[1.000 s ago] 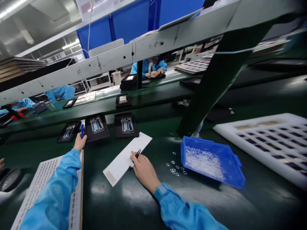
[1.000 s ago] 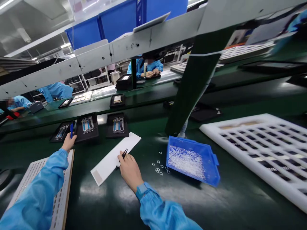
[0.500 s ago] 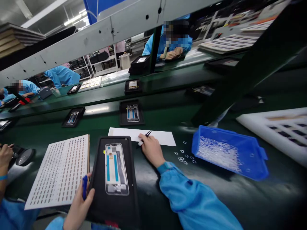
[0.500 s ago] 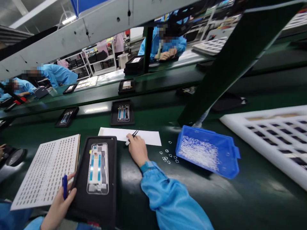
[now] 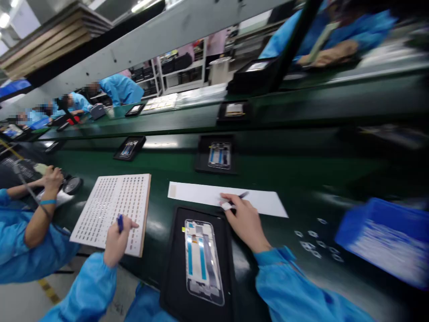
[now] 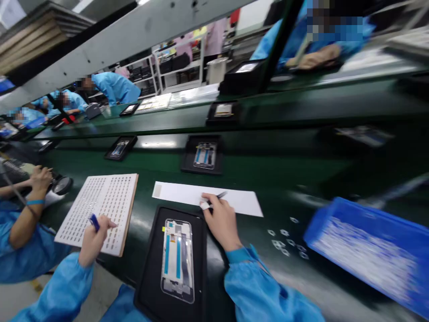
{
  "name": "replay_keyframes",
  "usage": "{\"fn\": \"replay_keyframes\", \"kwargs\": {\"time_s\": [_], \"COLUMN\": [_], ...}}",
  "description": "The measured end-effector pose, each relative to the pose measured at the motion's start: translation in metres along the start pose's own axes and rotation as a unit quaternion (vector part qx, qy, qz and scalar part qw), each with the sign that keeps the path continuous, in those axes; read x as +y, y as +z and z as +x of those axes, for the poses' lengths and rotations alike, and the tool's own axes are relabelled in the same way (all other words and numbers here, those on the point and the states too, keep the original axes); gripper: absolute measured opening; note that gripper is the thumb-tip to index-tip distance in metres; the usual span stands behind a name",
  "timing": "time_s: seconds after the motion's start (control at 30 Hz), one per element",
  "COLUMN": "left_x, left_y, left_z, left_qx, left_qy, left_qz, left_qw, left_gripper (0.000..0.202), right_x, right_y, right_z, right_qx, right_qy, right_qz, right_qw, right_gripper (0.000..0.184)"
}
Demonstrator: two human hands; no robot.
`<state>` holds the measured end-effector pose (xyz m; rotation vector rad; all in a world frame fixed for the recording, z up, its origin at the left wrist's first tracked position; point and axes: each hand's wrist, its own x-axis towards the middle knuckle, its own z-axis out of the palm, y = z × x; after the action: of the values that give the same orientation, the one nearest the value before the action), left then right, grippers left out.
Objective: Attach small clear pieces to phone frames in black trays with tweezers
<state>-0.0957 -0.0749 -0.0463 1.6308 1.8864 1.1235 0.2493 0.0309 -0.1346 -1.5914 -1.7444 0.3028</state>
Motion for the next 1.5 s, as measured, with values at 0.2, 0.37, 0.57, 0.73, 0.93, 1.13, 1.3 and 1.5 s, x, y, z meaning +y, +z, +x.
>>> {"fn": "replay_keyframes", "kwargs": {"time_s": [0.2, 0.37, 0.57, 0.73, 0.93, 1.13, 1.3, 1.5], "left_x": [-0.024, -0.048, -0.055, -0.054, -0.054, -0.045, 0.001, 0.063], "left_y": [-0.017, 0.005, 0.043, 0.055, 0.057, 0.057, 0.063, 0.076], "left_z": [0.099, 0.147, 0.166, 0.167, 0.165, 0.164, 0.120, 0.051], "left_qx": [0.183, 0.105, 0.031, 0.019, 0.023, 0.077, 0.053, -0.050], "left_qy": [-0.014, -0.040, -0.005, 0.007, 0.005, -0.007, 0.021, 0.126], "left_qz": [-0.071, -0.062, -0.026, 0.019, 0.016, -0.062, -0.156, -0.254], "left_qw": [0.981, 0.992, 0.999, 1.000, 1.000, 0.995, 0.986, 0.958], "left_gripper": [0.060, 0.021, 0.020, 0.017, 0.016, 0.016, 0.032, 0.023], "right_x": [-0.018, -0.034, -0.023, -0.020, -0.024, -0.034, -0.068, -0.126], "right_y": [-0.003, -0.009, -0.009, -0.012, -0.013, -0.013, -0.025, -0.033], "right_z": [-0.018, -0.043, -0.043, -0.037, -0.036, -0.041, -0.044, -0.037], "right_qx": [0.025, -0.060, -0.096, -0.126, -0.118, -0.074, 0.030, -0.066], "right_qy": [0.056, 0.083, 0.082, 0.070, 0.074, 0.070, 0.093, 0.142], "right_qz": [0.070, 0.108, 0.125, 0.170, 0.176, 0.142, 0.178, 0.492], "right_qw": [0.996, 0.989, 0.984, 0.975, 0.975, 0.985, 0.979, 0.857], "right_gripper": [0.038, 0.039, 0.041, 0.039, 0.041, 0.037, 0.024, 0.021]}}
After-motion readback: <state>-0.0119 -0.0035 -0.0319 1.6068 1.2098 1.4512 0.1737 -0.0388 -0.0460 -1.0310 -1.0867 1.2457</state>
